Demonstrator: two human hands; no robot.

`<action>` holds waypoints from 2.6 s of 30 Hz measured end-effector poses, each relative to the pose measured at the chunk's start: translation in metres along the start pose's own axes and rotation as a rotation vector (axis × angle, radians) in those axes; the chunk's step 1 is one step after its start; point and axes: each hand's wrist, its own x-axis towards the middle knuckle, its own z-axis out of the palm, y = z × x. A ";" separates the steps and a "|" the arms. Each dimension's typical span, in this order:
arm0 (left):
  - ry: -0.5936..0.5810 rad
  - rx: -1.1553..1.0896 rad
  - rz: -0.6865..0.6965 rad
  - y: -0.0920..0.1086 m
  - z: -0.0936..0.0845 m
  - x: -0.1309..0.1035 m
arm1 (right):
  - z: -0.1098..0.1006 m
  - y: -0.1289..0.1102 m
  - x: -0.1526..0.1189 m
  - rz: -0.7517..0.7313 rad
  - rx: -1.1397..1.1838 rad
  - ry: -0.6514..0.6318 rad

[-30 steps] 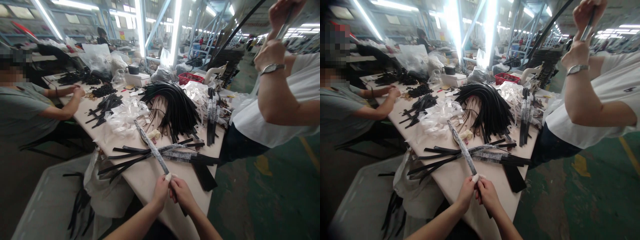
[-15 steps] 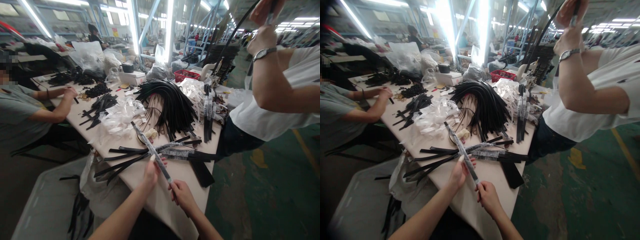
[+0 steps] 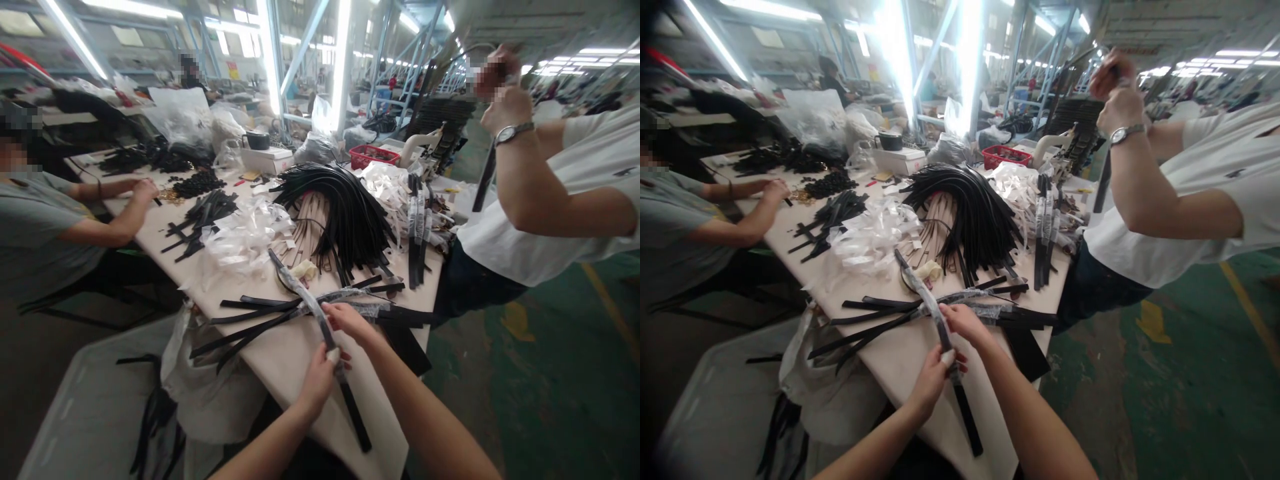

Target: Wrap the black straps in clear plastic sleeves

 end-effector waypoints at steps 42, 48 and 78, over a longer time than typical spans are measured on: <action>-0.200 1.759 0.983 0.128 -0.029 0.096 | -0.141 -0.037 0.022 -0.354 -0.563 1.154; 0.002 1.566 1.018 0.082 -0.096 0.042 | -0.084 -0.073 0.125 -0.117 -0.965 0.695; 0.547 1.056 0.457 0.206 -0.124 0.188 | -0.077 -0.146 0.037 -0.373 -0.294 0.434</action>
